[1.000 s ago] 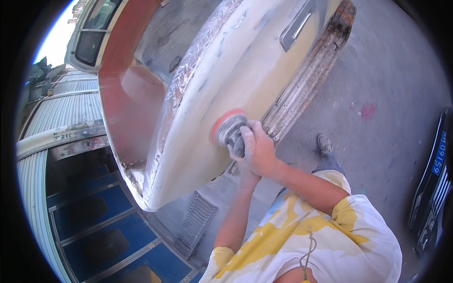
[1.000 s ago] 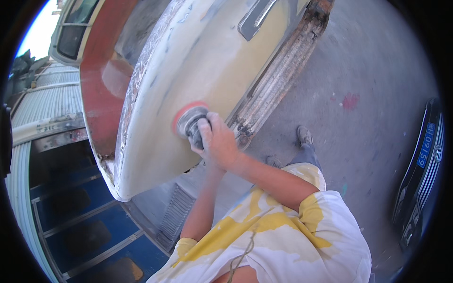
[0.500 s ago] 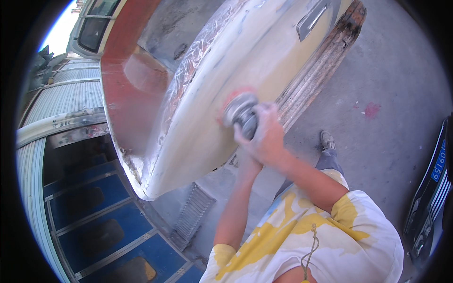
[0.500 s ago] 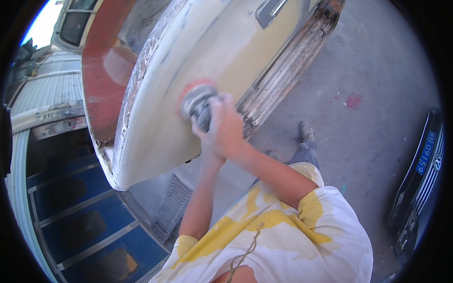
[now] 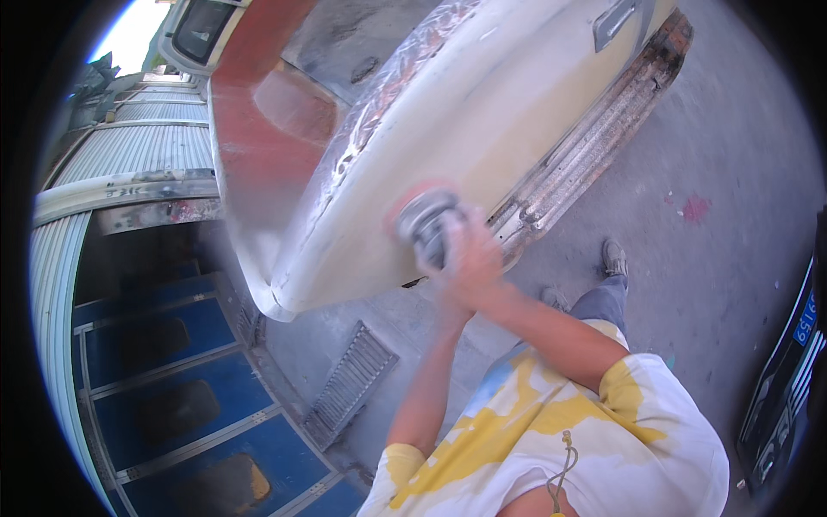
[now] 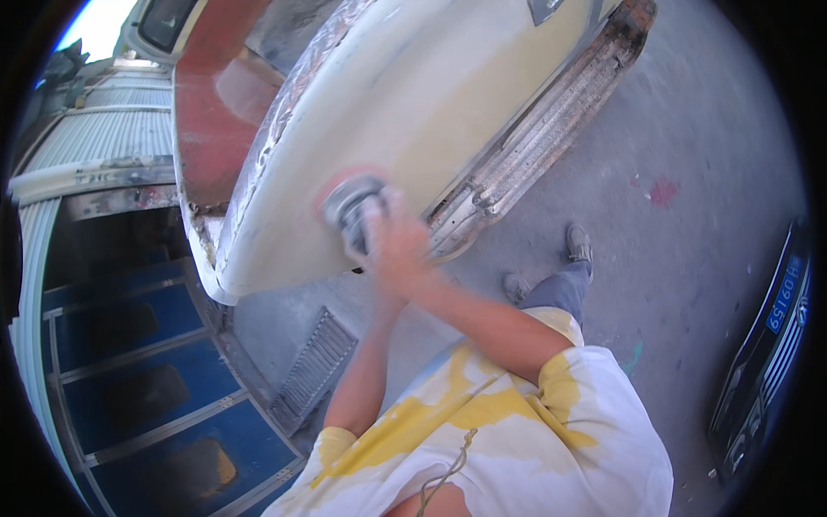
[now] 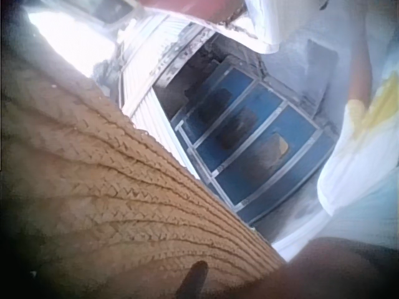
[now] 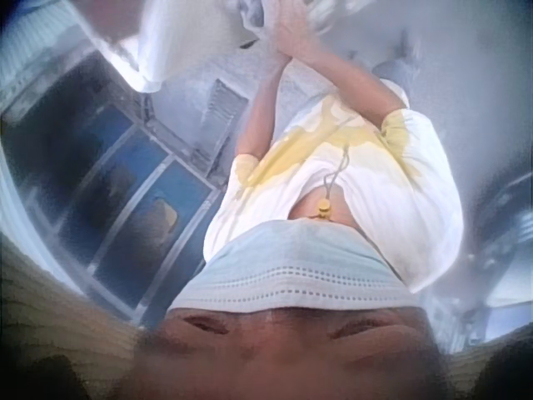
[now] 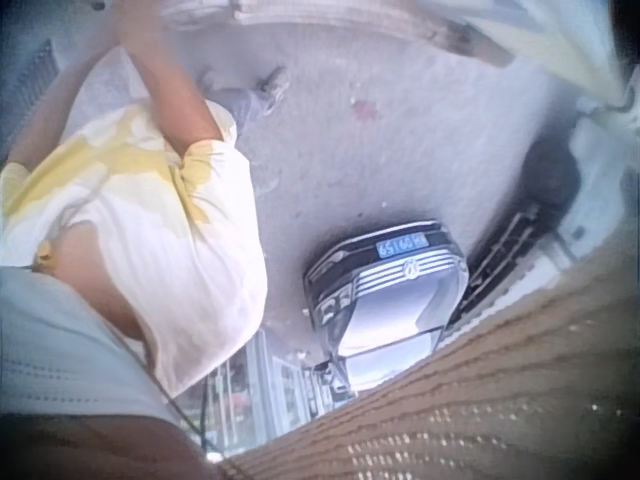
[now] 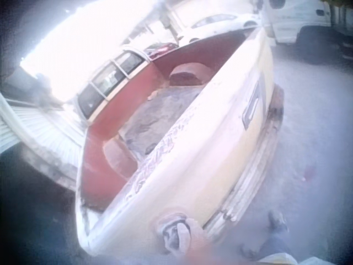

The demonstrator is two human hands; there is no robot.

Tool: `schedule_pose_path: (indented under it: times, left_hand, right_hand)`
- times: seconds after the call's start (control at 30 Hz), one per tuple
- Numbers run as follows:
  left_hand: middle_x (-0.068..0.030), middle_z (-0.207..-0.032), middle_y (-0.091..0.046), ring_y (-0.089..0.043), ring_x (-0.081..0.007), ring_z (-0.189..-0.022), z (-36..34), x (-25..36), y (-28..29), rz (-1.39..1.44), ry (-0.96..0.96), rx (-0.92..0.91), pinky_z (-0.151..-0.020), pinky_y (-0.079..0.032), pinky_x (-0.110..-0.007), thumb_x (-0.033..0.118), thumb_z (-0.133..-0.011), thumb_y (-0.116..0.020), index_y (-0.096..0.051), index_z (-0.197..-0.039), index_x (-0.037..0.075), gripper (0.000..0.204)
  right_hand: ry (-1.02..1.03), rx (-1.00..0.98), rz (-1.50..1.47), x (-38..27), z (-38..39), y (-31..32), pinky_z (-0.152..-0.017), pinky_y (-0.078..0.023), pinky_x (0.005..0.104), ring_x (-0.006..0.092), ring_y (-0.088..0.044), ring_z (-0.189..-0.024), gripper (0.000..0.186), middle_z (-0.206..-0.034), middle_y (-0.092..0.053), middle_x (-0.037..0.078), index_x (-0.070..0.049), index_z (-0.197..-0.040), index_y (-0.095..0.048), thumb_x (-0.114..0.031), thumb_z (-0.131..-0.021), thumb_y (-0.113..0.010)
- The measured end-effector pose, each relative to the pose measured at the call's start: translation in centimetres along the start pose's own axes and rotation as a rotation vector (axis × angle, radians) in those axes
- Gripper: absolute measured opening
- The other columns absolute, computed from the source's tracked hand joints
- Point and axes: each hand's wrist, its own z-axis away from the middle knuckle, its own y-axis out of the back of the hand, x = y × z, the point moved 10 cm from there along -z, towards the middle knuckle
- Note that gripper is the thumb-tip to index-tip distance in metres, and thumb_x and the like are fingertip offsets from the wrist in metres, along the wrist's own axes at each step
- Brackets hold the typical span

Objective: The person uses a pneumatic orbital sander to smooth the surface of a detached car door resting on a wooden support. They move the sander across the door panel, then briefly change the sanding disc before continuing to sand the door edges and lower sections.

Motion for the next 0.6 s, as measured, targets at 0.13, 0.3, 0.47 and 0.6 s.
schedule_pose_path:
  times: [0.13,0.3,0.47,0.6]
  left_hand:
    - [-0.0273,-0.105,-0.071,-0.068,-0.0469,-0.099,-3.9,0.6,-5.6,-0.225,0.022,-0.321,-0.083,-0.052,-0.053,0.025,-0.090,-0.068,-0.028,-0.148,-0.007,0.077]
    - [-0.0283,-0.104,-0.071,-0.068,-0.0479,-0.098,-4.1,1.2,-6.6,-0.321,-0.084,-0.446,-0.083,-0.053,-0.053,0.026,-0.091,-0.067,-0.026,-0.149,-0.005,0.078]
    - [-0.0289,-0.105,-0.070,-0.067,-0.0485,-0.098,-0.9,-0.2,0.4,-0.034,-0.071,-0.064,-0.083,-0.053,-0.054,0.024,-0.090,-0.068,-0.033,-0.145,-0.005,0.072]
    - [-0.0293,-0.106,-0.070,-0.067,-0.0483,-0.099,1.7,-1.8,3.5,0.047,-0.001,0.097,-0.084,-0.052,-0.054,0.024,-0.089,-0.069,-0.034,-0.145,-0.004,0.071]
  right_hand:
    - [-0.186,0.197,-0.095,5.9,-4.7,4.6,-0.078,-0.054,0.0466,0.0395,-0.064,-0.092,0.055,-0.106,-0.057,0.021,-0.002,-0.119,-0.052,-0.023,-0.079,-0.083]
    - [-0.303,0.227,-0.082,6.8,-5.6,5.6,-0.079,-0.053,0.0463,0.0408,-0.063,-0.093,0.055,-0.110,-0.054,0.021,-0.001,-0.120,-0.049,-0.022,-0.081,-0.082]
    - [-0.115,0.004,-0.082,0.0,0.1,-0.3,-0.077,-0.054,0.0474,0.0406,-0.062,-0.093,0.061,-0.112,-0.054,0.023,-0.003,-0.121,-0.050,-0.021,-0.075,-0.084]
    - [0.216,-0.067,-0.030,-5.4,4.6,-4.5,-0.074,-0.055,0.0479,0.0402,-0.063,-0.093,0.066,-0.116,-0.055,0.023,-0.003,-0.122,-0.051,-0.022,-0.069,-0.085]
